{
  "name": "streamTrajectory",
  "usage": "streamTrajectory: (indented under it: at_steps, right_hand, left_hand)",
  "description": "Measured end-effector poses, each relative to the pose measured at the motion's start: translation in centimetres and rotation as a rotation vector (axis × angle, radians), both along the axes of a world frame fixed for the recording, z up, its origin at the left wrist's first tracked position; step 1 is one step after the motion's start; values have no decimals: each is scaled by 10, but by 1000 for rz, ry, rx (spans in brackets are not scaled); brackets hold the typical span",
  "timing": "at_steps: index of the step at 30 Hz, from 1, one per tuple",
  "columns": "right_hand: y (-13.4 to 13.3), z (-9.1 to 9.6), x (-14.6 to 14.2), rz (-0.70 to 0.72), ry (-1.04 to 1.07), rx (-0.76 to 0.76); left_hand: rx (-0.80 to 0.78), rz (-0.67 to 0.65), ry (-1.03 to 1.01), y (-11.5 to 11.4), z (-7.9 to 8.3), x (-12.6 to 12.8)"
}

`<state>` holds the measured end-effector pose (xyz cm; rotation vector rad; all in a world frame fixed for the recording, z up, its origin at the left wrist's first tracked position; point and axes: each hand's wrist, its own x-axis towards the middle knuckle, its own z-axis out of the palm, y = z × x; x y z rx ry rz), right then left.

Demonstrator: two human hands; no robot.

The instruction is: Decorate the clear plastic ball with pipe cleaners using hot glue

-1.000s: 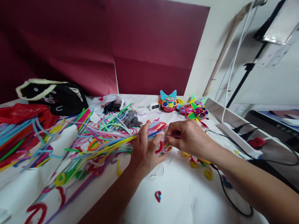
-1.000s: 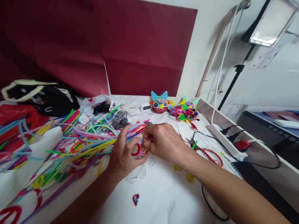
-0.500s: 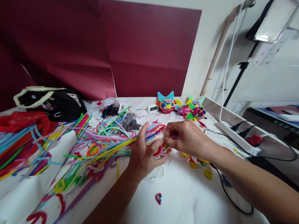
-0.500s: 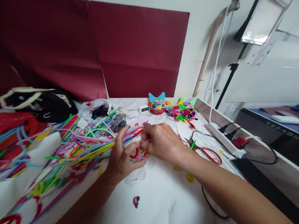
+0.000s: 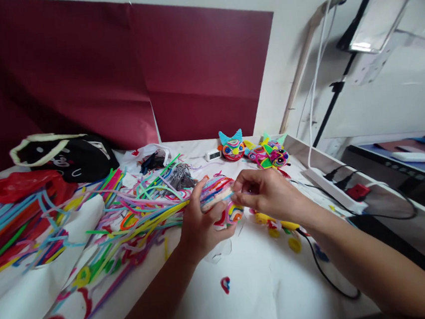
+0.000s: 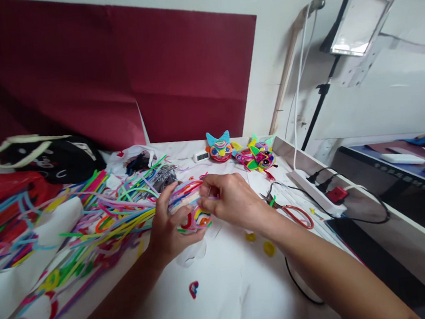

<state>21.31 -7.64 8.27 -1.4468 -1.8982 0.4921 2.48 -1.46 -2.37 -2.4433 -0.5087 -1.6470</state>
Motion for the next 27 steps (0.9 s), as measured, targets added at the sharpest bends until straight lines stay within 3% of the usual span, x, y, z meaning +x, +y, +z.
streamTrajectory:
  at_steps: [6, 15, 27]
  right_hand:
    - [-4, -5, 16, 22, 183, 6]
    - [-10, -12, 23, -75, 285, 20]
    - [-6, -22, 20, -78, 359, 13]
  left_hand:
    - [-26, 18, -27, -4, 4, 1]
    - [25, -19, -61, -5, 6, 1]
    - [40, -20, -73, -8, 9, 1]
